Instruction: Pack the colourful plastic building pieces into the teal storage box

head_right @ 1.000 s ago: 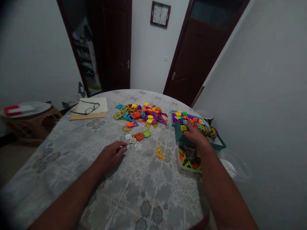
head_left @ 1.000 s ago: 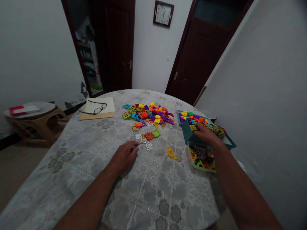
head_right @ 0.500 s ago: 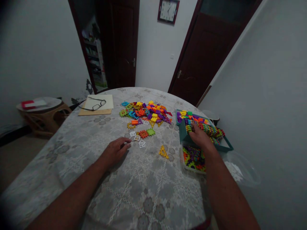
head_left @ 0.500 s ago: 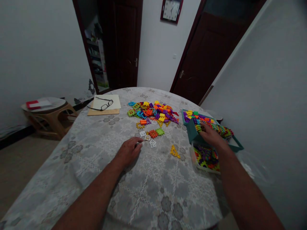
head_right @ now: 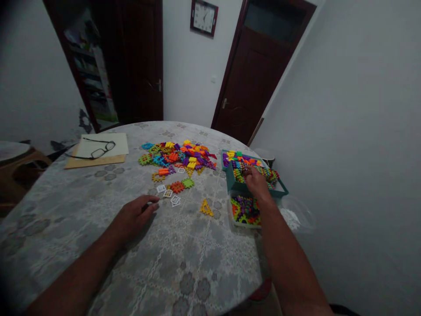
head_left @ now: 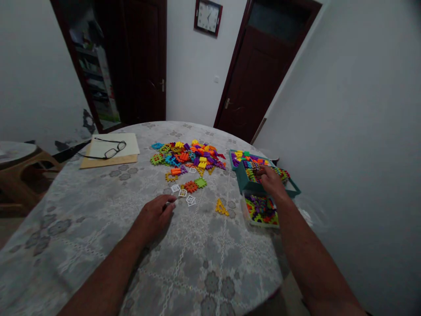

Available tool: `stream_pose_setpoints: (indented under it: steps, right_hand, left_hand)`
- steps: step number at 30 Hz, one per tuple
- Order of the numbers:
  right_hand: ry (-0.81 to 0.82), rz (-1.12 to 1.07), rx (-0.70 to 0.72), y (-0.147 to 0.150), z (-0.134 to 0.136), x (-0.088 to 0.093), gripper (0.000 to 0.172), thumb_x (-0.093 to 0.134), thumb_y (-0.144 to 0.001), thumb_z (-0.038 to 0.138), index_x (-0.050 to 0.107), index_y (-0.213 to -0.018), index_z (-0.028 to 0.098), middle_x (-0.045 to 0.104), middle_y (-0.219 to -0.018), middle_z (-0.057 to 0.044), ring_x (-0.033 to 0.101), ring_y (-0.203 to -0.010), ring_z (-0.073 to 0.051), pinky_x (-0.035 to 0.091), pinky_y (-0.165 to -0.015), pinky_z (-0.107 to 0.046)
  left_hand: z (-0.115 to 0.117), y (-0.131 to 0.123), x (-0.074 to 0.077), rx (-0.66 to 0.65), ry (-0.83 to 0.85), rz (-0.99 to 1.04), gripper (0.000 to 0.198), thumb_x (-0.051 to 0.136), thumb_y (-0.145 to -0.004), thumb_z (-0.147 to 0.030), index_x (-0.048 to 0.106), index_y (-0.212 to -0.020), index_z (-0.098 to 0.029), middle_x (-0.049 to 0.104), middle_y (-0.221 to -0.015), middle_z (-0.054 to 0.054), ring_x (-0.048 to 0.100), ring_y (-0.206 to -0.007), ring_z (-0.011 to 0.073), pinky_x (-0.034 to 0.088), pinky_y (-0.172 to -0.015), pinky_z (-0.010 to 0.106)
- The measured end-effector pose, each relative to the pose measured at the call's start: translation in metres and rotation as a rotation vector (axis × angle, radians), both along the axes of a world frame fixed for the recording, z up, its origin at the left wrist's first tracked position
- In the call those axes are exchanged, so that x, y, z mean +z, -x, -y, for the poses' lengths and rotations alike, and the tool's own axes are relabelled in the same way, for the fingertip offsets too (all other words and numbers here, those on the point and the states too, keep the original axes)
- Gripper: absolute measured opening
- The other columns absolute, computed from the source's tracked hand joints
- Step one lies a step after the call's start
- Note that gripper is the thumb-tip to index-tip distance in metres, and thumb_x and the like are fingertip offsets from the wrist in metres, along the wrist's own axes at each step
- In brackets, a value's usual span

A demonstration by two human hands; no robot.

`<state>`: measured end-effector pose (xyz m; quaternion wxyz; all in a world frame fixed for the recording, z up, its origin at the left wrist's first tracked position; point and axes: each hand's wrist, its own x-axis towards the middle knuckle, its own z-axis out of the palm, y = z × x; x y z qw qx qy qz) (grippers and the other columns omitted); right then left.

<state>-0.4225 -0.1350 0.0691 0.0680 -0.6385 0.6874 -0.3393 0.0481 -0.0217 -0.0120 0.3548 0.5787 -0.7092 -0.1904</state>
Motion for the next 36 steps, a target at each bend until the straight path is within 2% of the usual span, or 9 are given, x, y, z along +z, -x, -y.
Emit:
stream_pose_setpoints:
  steps: [4,8,11,13,19,22,26,32,36]
  right_hand:
    - [0.179,0.071,-0.053,-0.032,-0.033,0.019,0.046,0.043,-0.096,0.027,0.077,-0.126,0.019,0.081,-0.116,-0.012,0.074,-0.109,-0.028,0.057,-0.104,-0.04]
    - [0.167,0.051,0.267,-0.093,-0.065,0.021,0.037,0.05,-0.102,0.034,0.077,-0.125,0.023,0.08,-0.121,-0.011,0.074,-0.111,-0.028,0.057,-0.103,-0.04]
    - [0.054,-0.029,0.545,-0.142,-0.068,0.003,0.045,0.055,-0.101,0.033,0.071,-0.142,0.024,0.074,-0.139,-0.011,0.071,-0.122,-0.027,0.057,-0.107,-0.041]
    - [-0.004,-0.097,0.642,-0.169,-0.056,-0.015,0.055,0.058,-0.1,0.031,0.062,-0.154,0.023,0.067,-0.151,-0.013,0.065,-0.135,-0.029,0.051,-0.117,-0.044]
    - [-0.12,-0.257,0.625,-0.222,-0.009,-0.06,0.067,0.069,-0.1,0.034,0.054,-0.163,0.015,0.053,-0.167,-0.021,0.047,-0.156,-0.035,0.034,-0.131,-0.052]
    - [-0.166,-0.307,0.601,-0.236,0.0,-0.072,0.063,0.068,-0.102,0.04,0.057,-0.161,0.018,0.05,-0.169,-0.02,0.044,-0.157,-0.037,0.034,-0.129,-0.054]
    - [-0.142,-0.382,0.624,-0.239,-0.004,-0.075,0.046,0.067,-0.102,0.042,0.07,-0.143,0.021,0.063,-0.152,-0.018,0.053,-0.144,-0.035,0.04,-0.122,-0.049]
    - [-0.111,-0.232,0.827,-0.218,-0.009,-0.065,0.031,0.069,-0.098,0.038,0.077,-0.123,0.02,0.076,-0.125,-0.011,0.066,-0.12,-0.028,0.043,-0.112,-0.039]
    - [-0.151,-0.013,0.715,-0.207,-0.003,-0.07,0.029,0.051,-0.103,0.036,0.074,-0.093,0.021,0.075,-0.093,-0.005,0.066,-0.089,-0.022,0.048,-0.083,-0.03]
  left_hand:
    - [-0.001,0.001,0.003,0.001,-0.003,-0.009,0.037,0.055,-0.097,-0.047,0.078,-0.114,-0.023,0.083,-0.112,0.009,0.078,-0.093,0.0264,0.061,-0.099,0.041]
    - [-0.002,0.002,0.0,0.005,0.011,-0.02,0.035,0.056,-0.098,-0.044,0.078,-0.116,-0.023,0.083,-0.113,0.009,0.078,-0.094,0.0255,0.061,-0.097,0.04]
    - [-0.002,0.003,-0.003,0.01,0.022,-0.032,0.035,0.055,-0.1,-0.042,0.078,-0.116,-0.022,0.083,-0.114,0.01,0.078,-0.095,0.0252,0.06,-0.098,0.041]
    - [-0.002,0.003,-0.003,0.012,0.026,-0.033,0.034,0.055,-0.1,-0.04,0.078,-0.117,-0.021,0.082,-0.114,0.011,0.077,-0.097,0.0253,0.06,-0.099,0.041]
    - [-0.004,0.005,0.0,0.021,0.036,-0.043,0.03,0.056,-0.099,-0.035,0.078,-0.115,-0.022,0.082,-0.115,0.01,0.077,-0.096,0.0246,0.061,-0.1,0.041]
    - [-0.005,0.006,0.0,0.016,0.042,-0.042,0.028,0.057,-0.099,-0.032,0.078,-0.115,-0.023,0.082,-0.114,0.01,0.077,-0.096,0.0247,0.06,-0.102,0.042]
    - [-0.004,0.005,-0.004,0.018,0.043,-0.029,0.026,0.058,-0.099,-0.029,0.078,-0.115,-0.023,0.082,-0.114,0.01,0.076,-0.099,0.0259,0.06,-0.103,0.043]
    - [-0.007,0.006,-0.003,-0.006,0.041,-0.015,0.027,0.056,-0.101,-0.029,0.076,-0.117,-0.021,0.081,-0.114,0.011,0.076,-0.102,0.026,0.059,-0.102,0.042]
    - [-0.008,0.008,0.0,-0.01,0.025,-0.011,0.026,0.057,-0.102,-0.029,0.076,-0.119,-0.021,0.08,-0.117,0.012,0.076,-0.103,0.026,0.058,-0.103,0.042]
